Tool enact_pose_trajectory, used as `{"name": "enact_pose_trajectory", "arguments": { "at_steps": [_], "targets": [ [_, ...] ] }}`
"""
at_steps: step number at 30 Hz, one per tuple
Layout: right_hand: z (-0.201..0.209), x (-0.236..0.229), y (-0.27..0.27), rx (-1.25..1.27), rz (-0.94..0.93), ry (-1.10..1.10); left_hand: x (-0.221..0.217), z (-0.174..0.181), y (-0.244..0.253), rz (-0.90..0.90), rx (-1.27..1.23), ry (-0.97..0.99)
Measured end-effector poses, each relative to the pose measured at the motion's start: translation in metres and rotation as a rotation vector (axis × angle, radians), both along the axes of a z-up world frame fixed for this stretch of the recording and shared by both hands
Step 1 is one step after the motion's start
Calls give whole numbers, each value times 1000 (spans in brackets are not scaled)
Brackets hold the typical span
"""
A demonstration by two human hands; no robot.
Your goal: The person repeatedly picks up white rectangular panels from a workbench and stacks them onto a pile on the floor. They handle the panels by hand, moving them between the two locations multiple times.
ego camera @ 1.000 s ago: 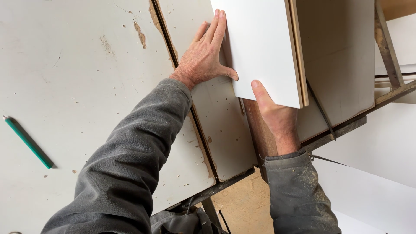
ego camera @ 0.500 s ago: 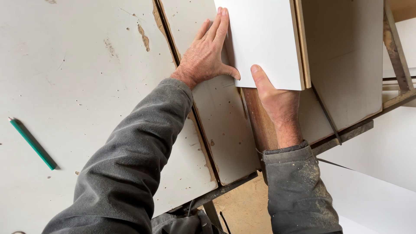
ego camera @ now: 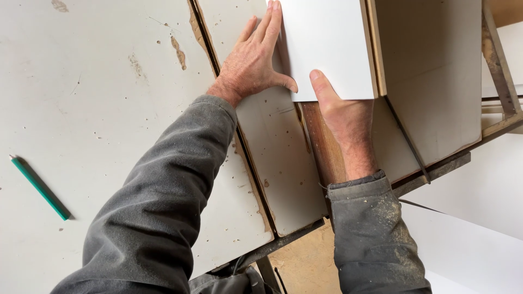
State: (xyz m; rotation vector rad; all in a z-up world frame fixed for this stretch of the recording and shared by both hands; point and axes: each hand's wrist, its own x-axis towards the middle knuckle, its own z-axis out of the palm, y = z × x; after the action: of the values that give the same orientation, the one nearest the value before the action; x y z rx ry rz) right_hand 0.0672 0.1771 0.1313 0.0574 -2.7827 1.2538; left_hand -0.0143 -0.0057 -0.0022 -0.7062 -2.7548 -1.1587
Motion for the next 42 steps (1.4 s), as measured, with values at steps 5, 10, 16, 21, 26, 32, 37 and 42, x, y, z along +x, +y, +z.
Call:
{"name": "enact_pose_trajectory", "arguments": {
  "at_steps": [5, 10, 16, 21, 26, 32, 37, 42],
  "targets": [
    [-2, -15, -3, -15, 34, 57, -12, 4, -3, 27, -20, -8],
    [-2, -33, -9, 29, 20, 42, -22, 9, -12, 37, -32, -11],
    [-1, -61, -24, -13, 50, 90, -44, 11, -22, 69, -7, -33],
    [0, -91, -38, -29, 48, 101, -57, 7, -31, 117, 13, -54],
    [9, -125, -60, -56, 12, 66, -31, 44, -50, 249, 317, -288],
    [63, -123, -102, -48, -5, 31, 24, 73, -108, 263, 927, -757],
    [153, -26, -175, 318, -67, 40, 48, 101, -132, 414, 1130, -850],
    [187, 129, -198, 131, -111, 104, 86, 129, -118, 302, 1663, -1031]
  ]
}}
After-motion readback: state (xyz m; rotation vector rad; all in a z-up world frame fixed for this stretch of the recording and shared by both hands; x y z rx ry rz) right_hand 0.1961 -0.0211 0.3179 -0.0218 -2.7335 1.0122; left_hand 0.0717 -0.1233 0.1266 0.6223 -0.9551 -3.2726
